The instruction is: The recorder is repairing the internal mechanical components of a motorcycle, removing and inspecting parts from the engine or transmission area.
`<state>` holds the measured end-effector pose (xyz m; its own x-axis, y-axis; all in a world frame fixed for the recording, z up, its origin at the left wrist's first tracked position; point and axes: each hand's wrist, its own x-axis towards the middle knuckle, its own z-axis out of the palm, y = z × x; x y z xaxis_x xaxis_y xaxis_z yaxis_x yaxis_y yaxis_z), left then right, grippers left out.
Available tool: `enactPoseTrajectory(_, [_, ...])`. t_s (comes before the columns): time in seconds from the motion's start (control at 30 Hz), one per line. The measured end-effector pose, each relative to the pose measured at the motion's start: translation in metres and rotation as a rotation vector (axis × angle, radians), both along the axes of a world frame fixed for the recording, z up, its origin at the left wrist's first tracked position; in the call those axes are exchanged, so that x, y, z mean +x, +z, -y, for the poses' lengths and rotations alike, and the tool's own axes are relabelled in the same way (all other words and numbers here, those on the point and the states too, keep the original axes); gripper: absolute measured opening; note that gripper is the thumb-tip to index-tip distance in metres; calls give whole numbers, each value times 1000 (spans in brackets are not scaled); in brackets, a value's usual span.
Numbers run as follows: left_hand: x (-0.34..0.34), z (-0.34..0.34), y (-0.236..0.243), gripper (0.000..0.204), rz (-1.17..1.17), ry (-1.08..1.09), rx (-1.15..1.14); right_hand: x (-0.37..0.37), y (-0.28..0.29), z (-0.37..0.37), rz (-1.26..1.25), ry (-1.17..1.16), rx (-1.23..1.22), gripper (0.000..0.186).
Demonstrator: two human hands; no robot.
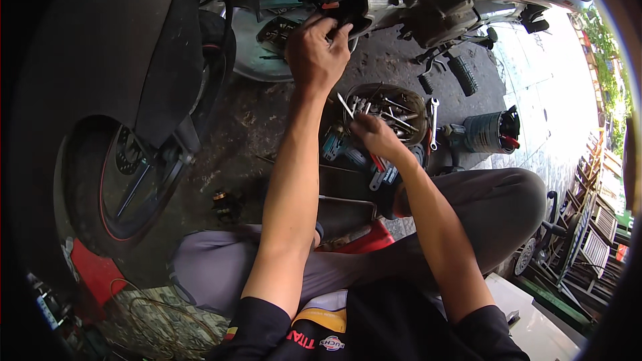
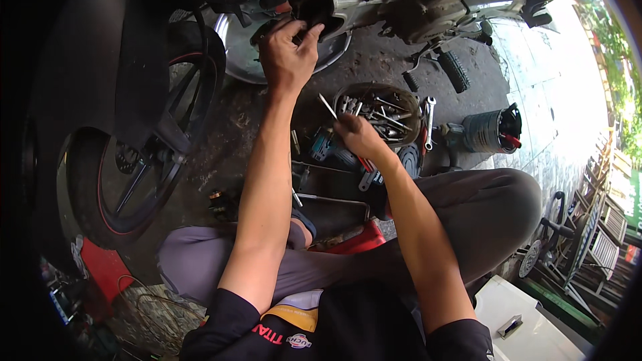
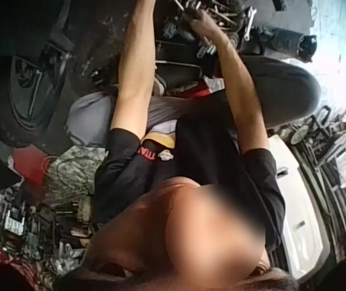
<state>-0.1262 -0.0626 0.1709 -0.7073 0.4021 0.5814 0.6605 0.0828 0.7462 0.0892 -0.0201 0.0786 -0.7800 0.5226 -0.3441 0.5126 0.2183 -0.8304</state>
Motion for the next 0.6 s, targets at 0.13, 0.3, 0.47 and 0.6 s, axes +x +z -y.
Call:
enactPoseTrajectory(0.13, [0,0,-2,19,103,6,66,25,-27,1,406,290,-29,30])
enactPoseTrajectory(0.3, [1,2,0,22,107,-1,44,54,-45,17,478,381,158,31])
enactPoseTrajectory(0.47, [12,1,8,21,-33,95,-90,51,-48,24,467,350,193,33])
enactPoseTrajectory(0.6, [14,0,13,22,-2,159,-119,50,-47,34,507,364,237,37])
